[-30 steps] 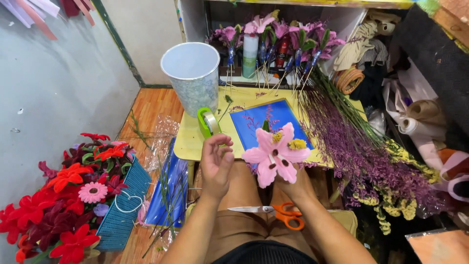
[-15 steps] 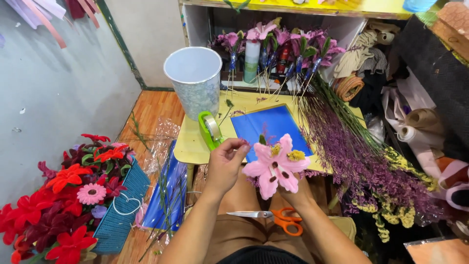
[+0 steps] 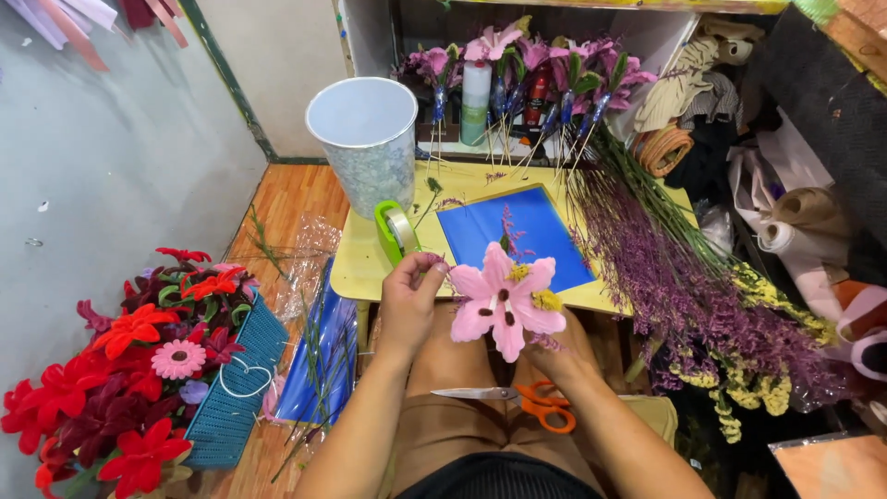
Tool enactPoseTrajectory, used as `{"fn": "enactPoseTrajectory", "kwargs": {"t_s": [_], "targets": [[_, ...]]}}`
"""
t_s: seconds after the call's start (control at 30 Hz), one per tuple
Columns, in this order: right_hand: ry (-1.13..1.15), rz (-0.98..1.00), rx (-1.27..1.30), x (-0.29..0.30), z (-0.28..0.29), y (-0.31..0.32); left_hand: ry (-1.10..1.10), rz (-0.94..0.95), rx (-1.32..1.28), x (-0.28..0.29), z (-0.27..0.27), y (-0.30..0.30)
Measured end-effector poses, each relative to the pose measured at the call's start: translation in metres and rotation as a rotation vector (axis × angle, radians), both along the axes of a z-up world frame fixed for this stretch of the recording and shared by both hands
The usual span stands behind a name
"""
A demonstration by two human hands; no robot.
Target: The person arranges artificial flowers on a blue mat, using orange scissors to trim the stems of purple and yellow flowers. They handle pink and red flowers, placing them into a white bucket and adjusting their positions on the mat.
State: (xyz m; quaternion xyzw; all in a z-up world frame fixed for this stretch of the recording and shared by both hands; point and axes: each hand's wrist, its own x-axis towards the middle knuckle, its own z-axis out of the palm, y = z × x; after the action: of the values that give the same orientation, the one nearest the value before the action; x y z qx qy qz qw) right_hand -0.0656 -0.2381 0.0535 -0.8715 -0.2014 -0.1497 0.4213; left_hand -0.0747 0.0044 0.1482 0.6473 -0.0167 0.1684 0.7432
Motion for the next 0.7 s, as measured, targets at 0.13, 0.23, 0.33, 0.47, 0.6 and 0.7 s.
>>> {"fn": "enactPoseTrajectory", "kwargs": {"t_s": [0.13,0.23,0.33,0.47,0.6,0.7], "targets": [[0.014,0.014,-0.02,0.001,-0.005,-0.003,0.02,-0.048,0.01,-0.004,0.009,-0.002],[0.024,0.031,-0.043,-0.001,-0.012,-0.007,0.111,-0.039,-0.043,0.002,0.009,0.004],[0.021,0.047,-0.066,0.001,-0.015,-0.007,0.152,-0.013,-0.131,0.016,-0.003,0.007],[0.013,0.072,-0.101,-0.003,-0.022,-0.012,0.22,-0.07,-0.392,0.019,-0.008,0.005],[-0.006,0.101,-0.145,0.006,-0.02,-0.007,0.151,-0.099,-0.378,0.019,-0.034,0.002],[0.062,0.039,-0.169,-0.002,-0.013,-0.006,0.064,-0.072,0.094,-0.011,-0.012,-0.001]]}}
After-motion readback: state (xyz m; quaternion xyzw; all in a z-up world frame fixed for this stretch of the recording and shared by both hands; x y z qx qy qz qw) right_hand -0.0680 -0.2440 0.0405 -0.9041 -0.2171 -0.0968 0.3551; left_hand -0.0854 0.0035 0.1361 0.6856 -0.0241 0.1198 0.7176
